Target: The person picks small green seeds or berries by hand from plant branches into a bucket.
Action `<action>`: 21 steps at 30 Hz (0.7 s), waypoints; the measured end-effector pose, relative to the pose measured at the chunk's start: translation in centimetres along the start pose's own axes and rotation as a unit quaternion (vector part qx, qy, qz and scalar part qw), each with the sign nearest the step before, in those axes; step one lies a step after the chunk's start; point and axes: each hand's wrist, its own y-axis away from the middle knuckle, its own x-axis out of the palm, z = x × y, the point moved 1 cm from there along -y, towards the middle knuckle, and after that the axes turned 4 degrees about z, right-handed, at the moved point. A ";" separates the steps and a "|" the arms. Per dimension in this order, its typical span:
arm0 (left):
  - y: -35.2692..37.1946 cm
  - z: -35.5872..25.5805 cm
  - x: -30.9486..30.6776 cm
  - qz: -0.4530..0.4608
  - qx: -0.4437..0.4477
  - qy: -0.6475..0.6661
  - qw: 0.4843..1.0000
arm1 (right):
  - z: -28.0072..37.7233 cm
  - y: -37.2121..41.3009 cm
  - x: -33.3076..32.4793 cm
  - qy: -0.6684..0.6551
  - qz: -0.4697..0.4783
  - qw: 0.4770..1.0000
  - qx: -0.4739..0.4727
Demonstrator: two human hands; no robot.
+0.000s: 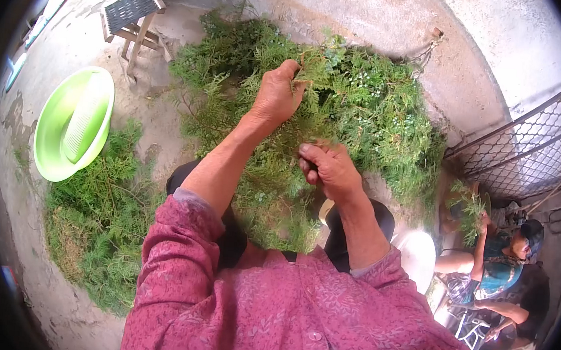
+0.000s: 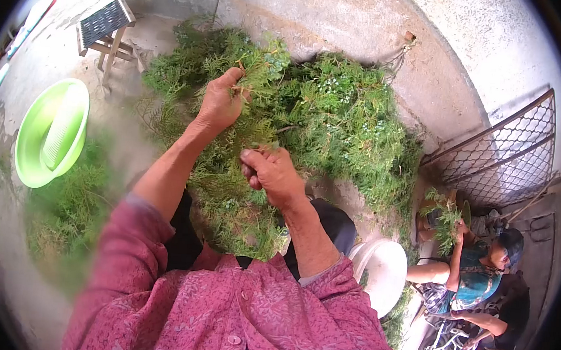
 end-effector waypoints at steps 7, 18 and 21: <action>-0.7 0.0 -1.2 -0.078 0.065 -0.072 0.992 | -0.1 4.4 1.0 -0.174 0.138 0.962 0.158; 0.0 0.2 0.8 0.032 0.037 -0.090 0.995 | 3.7 4.5 -3.2 -0.192 0.015 0.980 -0.049; 0.0 0.5 0.8 0.021 0.033 -0.043 0.998 | 1.6 3.6 -4.2 -0.164 -0.027 0.986 -0.031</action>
